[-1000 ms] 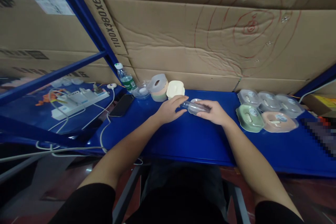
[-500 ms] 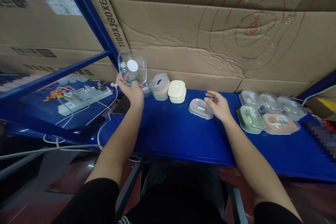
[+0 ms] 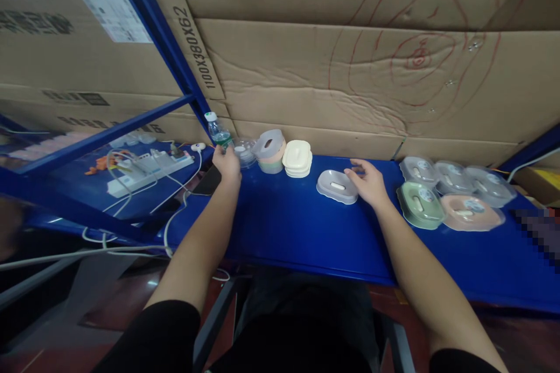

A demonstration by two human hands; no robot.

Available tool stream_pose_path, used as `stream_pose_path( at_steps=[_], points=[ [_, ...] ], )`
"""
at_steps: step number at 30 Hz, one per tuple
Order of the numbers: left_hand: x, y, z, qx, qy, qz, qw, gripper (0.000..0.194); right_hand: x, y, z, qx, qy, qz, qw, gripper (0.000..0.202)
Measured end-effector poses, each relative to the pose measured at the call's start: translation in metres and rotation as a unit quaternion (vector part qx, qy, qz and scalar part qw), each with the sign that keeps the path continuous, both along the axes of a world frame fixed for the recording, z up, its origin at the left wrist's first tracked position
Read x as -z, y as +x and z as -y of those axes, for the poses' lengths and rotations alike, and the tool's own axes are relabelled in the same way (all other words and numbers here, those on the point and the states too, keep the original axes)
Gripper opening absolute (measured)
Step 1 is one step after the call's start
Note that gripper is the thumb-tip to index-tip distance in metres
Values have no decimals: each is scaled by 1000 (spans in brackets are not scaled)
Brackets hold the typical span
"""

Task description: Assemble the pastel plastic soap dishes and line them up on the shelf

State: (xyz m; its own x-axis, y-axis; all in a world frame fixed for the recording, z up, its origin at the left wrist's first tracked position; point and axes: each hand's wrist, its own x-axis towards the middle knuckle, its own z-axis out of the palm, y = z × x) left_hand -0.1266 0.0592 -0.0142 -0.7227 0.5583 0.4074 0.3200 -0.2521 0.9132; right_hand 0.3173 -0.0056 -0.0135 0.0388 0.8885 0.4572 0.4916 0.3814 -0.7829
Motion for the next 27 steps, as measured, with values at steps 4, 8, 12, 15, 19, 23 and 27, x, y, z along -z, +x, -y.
stream_pose_path(
  at_steps=[4,8,12,15,19,23,27],
  points=[
    [-1,2,-3,-22,-7,64,998,34,0,2,1,-13,4,81,997,56],
    [-3,3,-7,-45,-4,106,993,39,0,0,6,-76,3,192,978,66],
    [-7,6,-5,-78,36,91,992,40,5,-2,8,-126,-10,265,956,81],
    [-12,16,4,-89,67,45,993,38,11,-1,6,-139,-20,297,944,90],
    [-17,38,22,-47,92,-96,990,45,11,0,4,-145,-5,302,942,88],
    [-17,68,42,48,121,-247,960,43,6,-5,7,-145,11,273,951,83],
    [-15,108,68,195,131,-395,888,43,-2,-13,14,-150,34,216,964,80]
  ],
)
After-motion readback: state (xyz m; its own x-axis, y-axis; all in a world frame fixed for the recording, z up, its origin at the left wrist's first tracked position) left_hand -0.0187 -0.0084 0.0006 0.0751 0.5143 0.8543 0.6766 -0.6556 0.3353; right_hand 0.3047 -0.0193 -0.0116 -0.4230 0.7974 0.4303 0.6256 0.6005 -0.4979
